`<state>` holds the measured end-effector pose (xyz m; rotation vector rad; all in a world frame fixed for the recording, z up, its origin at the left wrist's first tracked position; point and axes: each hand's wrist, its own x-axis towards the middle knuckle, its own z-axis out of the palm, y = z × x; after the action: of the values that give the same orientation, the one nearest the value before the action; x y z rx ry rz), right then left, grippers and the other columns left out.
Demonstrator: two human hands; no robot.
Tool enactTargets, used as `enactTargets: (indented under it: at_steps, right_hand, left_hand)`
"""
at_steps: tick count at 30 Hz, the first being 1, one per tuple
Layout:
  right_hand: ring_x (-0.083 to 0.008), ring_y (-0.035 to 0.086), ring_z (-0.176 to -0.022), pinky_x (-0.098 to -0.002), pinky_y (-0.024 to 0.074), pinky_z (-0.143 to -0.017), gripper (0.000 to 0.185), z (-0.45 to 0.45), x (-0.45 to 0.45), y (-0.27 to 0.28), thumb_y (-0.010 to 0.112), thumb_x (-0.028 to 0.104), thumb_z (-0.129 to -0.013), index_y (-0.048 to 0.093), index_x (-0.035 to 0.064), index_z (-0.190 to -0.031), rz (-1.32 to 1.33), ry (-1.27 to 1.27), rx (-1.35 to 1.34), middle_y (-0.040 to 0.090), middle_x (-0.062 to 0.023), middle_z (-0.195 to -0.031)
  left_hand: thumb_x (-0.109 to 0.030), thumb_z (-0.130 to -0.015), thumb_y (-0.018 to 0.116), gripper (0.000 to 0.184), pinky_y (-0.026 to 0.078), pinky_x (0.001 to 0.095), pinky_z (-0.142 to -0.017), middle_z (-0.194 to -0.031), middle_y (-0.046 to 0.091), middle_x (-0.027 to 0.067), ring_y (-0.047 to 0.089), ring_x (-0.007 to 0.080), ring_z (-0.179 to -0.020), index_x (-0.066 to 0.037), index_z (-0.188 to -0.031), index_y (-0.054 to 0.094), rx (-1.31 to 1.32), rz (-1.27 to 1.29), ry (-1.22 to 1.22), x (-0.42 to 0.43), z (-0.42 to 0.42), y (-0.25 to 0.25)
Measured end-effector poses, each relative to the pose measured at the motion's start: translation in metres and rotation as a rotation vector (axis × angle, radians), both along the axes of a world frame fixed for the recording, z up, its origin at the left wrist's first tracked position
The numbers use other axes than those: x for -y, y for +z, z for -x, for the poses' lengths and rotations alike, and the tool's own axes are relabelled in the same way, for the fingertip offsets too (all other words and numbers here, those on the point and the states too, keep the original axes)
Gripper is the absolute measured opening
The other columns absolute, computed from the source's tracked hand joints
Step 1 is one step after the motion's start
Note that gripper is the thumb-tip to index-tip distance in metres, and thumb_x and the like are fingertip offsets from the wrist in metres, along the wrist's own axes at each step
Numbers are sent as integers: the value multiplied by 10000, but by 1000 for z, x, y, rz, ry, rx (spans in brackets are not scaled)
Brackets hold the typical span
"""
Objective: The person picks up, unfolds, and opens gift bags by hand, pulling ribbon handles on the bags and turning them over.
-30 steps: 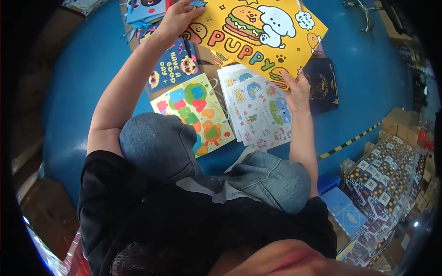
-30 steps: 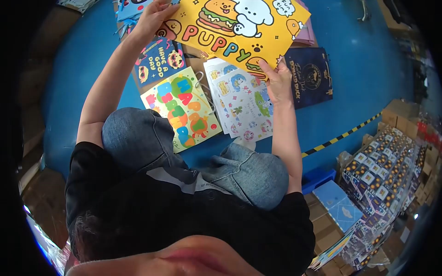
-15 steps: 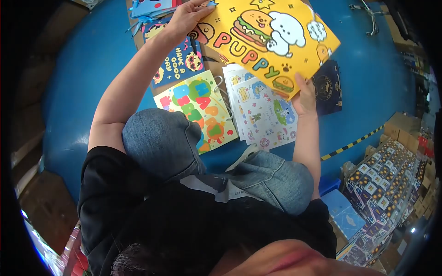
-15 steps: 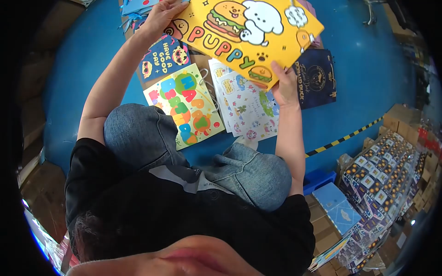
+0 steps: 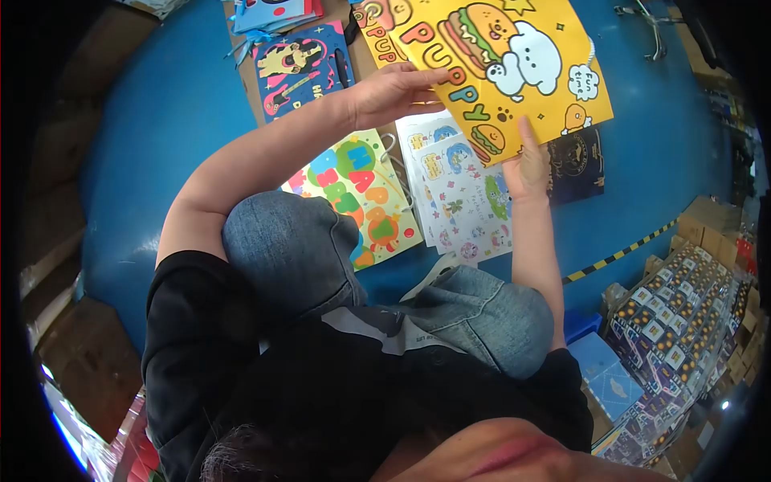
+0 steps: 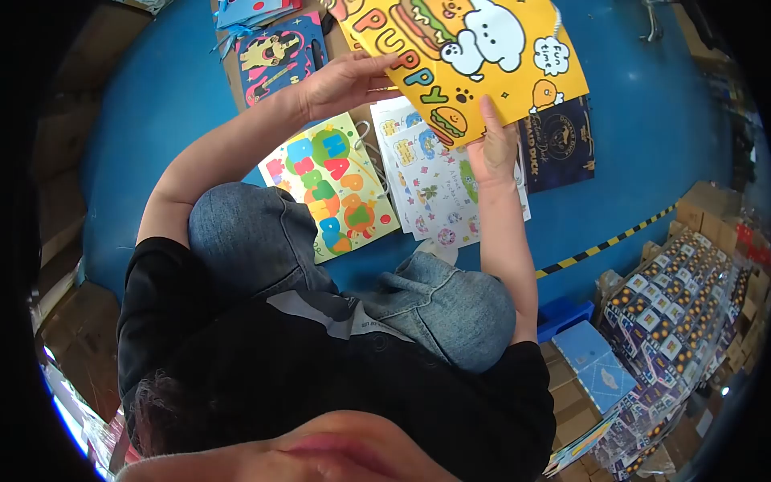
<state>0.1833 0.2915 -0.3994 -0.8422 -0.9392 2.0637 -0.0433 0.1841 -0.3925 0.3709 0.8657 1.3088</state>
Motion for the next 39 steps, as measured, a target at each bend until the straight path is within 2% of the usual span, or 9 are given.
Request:
enactTargets:
  at_steps: [1,3,10,12,18,24,26,34,39]
  right_hand:
    - [-236,494,-1225,-413,457,-1002,467,1,2,0,543,82,-944,383,75,-1383,-33,11,15,503,-78,-1324]
    - [-231,493,-1223,-404,457,-999,474,1,5,3,550,72,-937,389,84,-1383,-4,14,9,504,-71,-1323]
    - [-220,551,-1132,-382,492,-913,445,-8,-14,15,590,98,-918,437,60,-1333,-23,-78,76,542,-69,-1265]
    - [-212,573,-1096,-365,501,-898,454,-6,-12,23,614,74,-900,437,22,-1315,-111,-109,100,557,-87,-1237]
    - [-208,574,-1095,-360,496,-915,443,-3,-9,38,600,31,-900,436,12,-1311,-219,-159,70,560,-85,-1239]
    - [-227,564,-1115,-384,483,-935,433,-6,-11,37,562,26,-918,428,36,-1330,-198,-141,86,543,-89,-1264]
    - [-229,567,-1113,-381,488,-930,427,-6,-14,36,559,23,-919,431,32,-1326,-203,-155,84,545,-92,-1263]
    - [-234,581,-1094,-376,524,-888,400,-12,-16,46,544,17,-925,436,9,-1310,-235,-215,85,545,-116,-1256]
    - [-234,591,-1075,-375,540,-858,393,-13,-16,49,543,21,-926,441,9,-1305,-276,-226,93,545,-117,-1252]
  left_hand:
    - [-278,-949,563,404,399,373,-1072,-1297,548,123,527,223,-1210,-32,-1266,515,-1,1,1,-1,0,-3]
    - [-144,-931,587,301,467,350,-1016,-1211,611,107,596,218,-1122,-20,-1204,564,-4,-48,37,-2,0,-5]
    - [-142,-921,599,282,526,316,-941,-1152,642,101,624,206,-1072,-22,-1176,585,-155,-43,51,6,2,2]
    - [-130,-921,597,288,523,310,-947,-1160,637,102,621,202,-1078,-15,-1185,574,-159,-36,43,5,4,-1]
    - [-71,-918,583,316,510,277,-957,-1182,616,109,610,183,-1088,20,-1216,527,-88,-72,-62,6,8,-6]
    - [-52,-916,577,314,510,269,-957,-1206,597,133,607,181,-1090,47,-1209,519,-91,-52,-122,8,10,-1]
    - [-16,-907,573,281,515,275,-956,-1164,622,151,629,199,-1054,59,-1176,551,-60,-40,-73,9,6,3]
    - [-46,-891,616,278,524,282,-939,-1126,647,112,639,178,-1021,16,-1159,578,-133,-77,-74,6,1,5]
    - [-121,-848,697,292,526,279,-915,-1076,669,77,640,145,-979,-23,-1113,622,-205,-21,-59,7,1,0]
